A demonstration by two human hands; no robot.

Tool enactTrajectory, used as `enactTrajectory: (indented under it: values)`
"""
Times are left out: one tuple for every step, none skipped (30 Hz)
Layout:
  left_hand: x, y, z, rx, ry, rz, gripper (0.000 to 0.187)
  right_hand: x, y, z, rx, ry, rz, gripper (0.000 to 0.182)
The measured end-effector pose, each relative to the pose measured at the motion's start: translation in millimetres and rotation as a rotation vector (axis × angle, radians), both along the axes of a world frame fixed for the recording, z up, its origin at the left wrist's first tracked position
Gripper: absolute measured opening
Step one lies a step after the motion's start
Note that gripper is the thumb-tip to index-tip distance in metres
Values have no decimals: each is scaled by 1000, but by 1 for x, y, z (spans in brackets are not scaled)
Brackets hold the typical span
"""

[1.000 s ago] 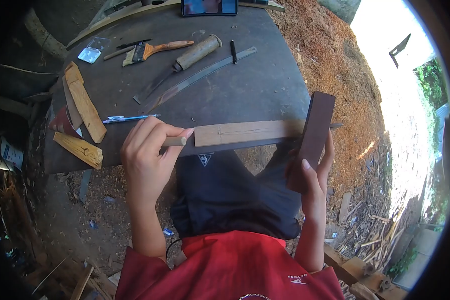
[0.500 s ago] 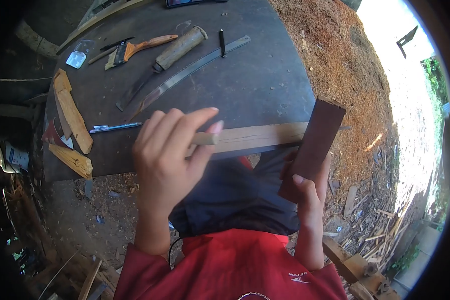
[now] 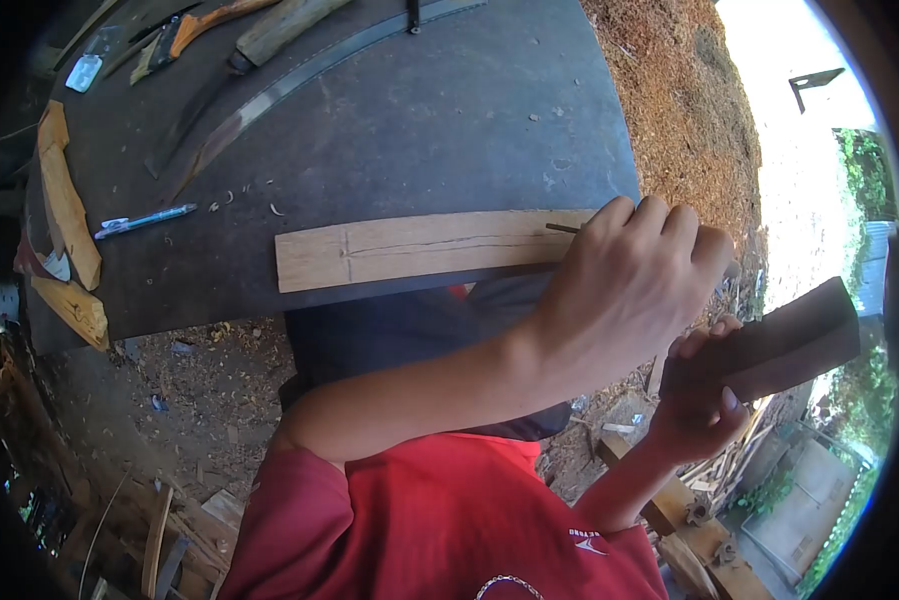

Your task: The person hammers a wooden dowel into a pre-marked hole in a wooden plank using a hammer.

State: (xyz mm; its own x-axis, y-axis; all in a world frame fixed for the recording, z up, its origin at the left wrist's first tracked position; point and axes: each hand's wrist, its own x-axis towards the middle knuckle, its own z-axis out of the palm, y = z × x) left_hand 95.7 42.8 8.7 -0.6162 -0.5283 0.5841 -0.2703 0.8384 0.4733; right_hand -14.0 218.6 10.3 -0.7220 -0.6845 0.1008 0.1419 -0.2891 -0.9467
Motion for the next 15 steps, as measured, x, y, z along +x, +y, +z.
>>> enactTrajectory:
  values:
    - [-2,0,1,3,-10,-9,21,0,0,-1,22,-2,-33,74]
    - [-4,0,0,12,-11,-5,21,0,0,-2,42,-5,-64,77]
    - [-5,1,-1,21,-14,1,21,2,-1,-3,61,-10,-95,79]
    - [-7,1,-1,28,-18,7,21,3,-1,-3,65,-22,-108,78]
    - [-8,2,-2,26,-16,18,21,5,-2,-3,68,-35,-121,78]
    - [-10,3,-3,24,-15,29,21,6,-2,-4,71,-48,-134,78]
    - [-11,3,-4,22,-13,41,21,6,-2,-5,79,-51,-142,78]
    - [-11,3,-5,15,-4,52,21,6,-2,-6,88,-53,-150,77]
    - [-11,3,-5,8,7,63,21,5,-2,-6,96,-54,-157,77]
    - [-11,3,-5,0,17,74,21,5,-2,-6,102,-52,-158,77]
    - [-11,3,-6,15,26,71,20,4,-2,-6,108,-50,-160,77]
    - [-9,4,-8,28,34,67,20,3,-3,-6,113,-49,-162,77]
    - [-9,5,-9,39,43,64,20,3,-5,-5,118,-45,-165,77]
    - [-9,6,-9,45,56,69,19,4,-8,-3,123,-41,-169,77]
    - [-9,7,-9,51,69,73,19,5,-10,-2,128,-37,-172,77]
